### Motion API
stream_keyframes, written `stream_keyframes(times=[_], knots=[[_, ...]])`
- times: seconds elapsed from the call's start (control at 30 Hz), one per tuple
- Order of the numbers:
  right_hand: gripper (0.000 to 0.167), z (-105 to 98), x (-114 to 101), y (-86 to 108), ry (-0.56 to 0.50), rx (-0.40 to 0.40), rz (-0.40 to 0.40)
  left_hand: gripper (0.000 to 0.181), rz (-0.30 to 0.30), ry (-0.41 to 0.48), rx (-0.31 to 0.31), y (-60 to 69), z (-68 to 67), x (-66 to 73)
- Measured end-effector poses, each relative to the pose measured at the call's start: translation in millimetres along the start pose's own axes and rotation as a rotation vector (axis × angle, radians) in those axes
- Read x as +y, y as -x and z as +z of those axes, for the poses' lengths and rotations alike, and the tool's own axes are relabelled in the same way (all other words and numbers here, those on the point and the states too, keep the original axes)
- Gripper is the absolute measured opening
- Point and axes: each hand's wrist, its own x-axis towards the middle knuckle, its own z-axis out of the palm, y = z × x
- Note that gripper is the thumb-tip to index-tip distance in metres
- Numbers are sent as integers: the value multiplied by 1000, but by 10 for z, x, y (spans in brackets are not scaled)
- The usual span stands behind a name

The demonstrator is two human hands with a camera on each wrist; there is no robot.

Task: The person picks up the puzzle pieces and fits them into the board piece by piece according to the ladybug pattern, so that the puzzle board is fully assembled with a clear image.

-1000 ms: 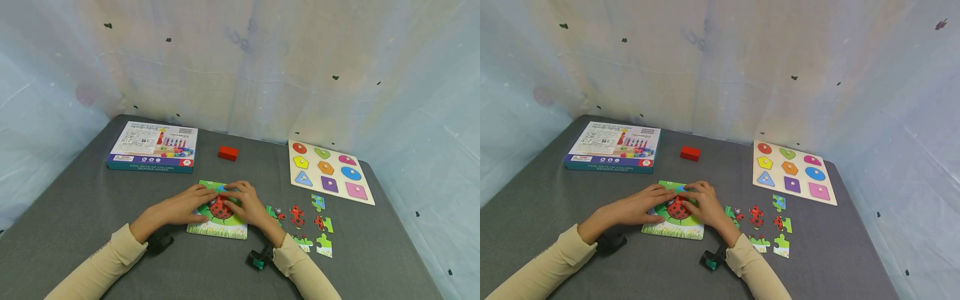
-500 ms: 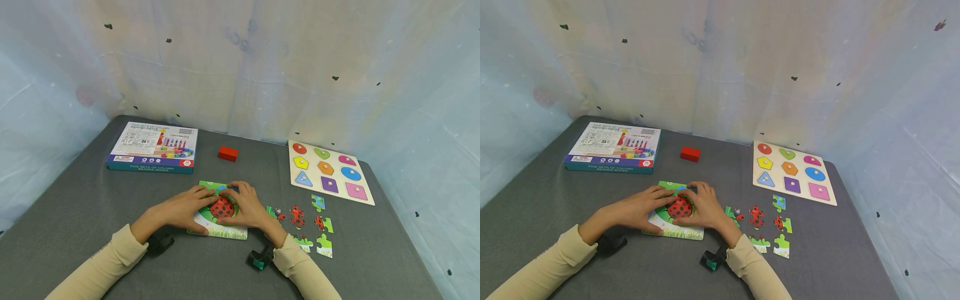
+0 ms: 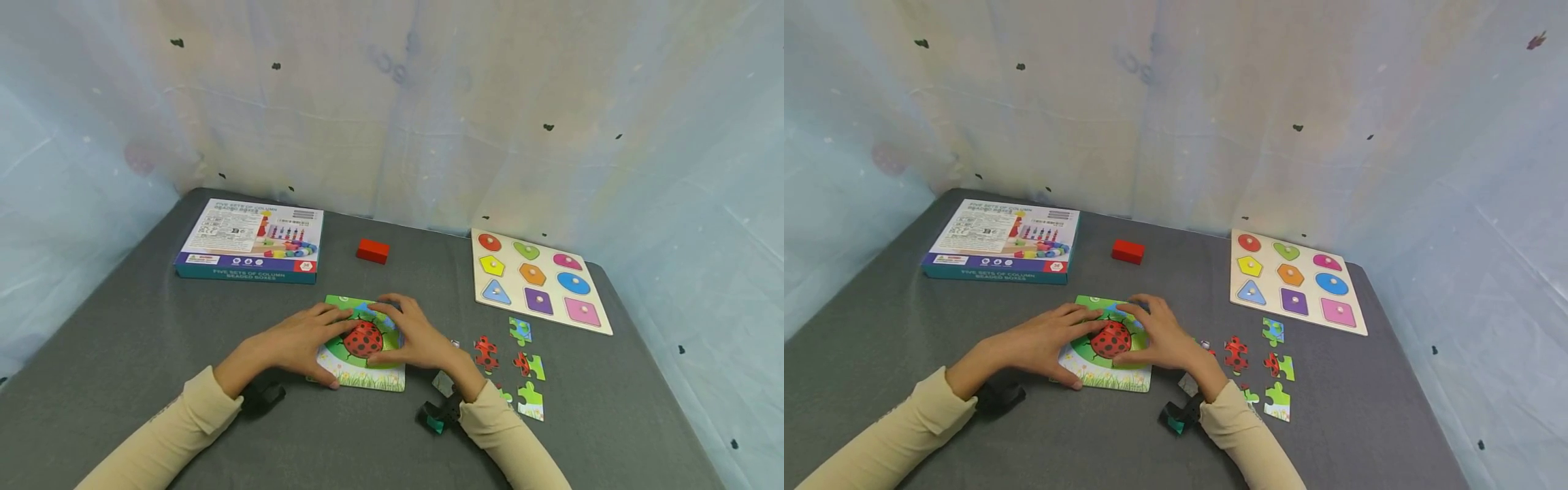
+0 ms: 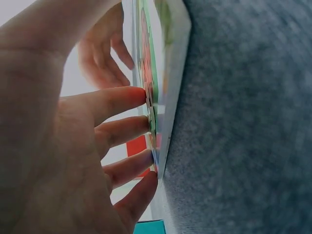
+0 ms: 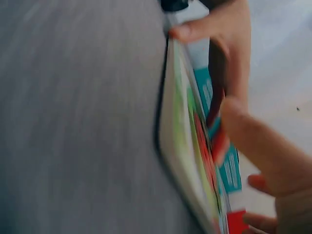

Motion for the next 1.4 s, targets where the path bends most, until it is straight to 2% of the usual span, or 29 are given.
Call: stream_keyframes(times=[0.2,0.37,0.5,0.63,0.77,1.03,1.4], knots=[[96,-256,188,270,-47,76,-27,94,4,-5,14,-9,7,-14],[95,-467,358,603,-54,164,19,95,13,8,26,-8,21,-31],[90,-642,463,893,-54,239,103,95,10,8,27,-5,25,-33],[83,-852,413,1125,-69,290,180,95,4,-5,25,-7,24,-23],[73,-1009,318,1274,-86,328,214,94,2,-9,21,1,22,-18],[68,-1050,463,1468,-82,363,269,94,19,-11,35,6,23,-23],[58,-898,1016,1760,69,371,359,94,7,-1,24,4,24,-34]])
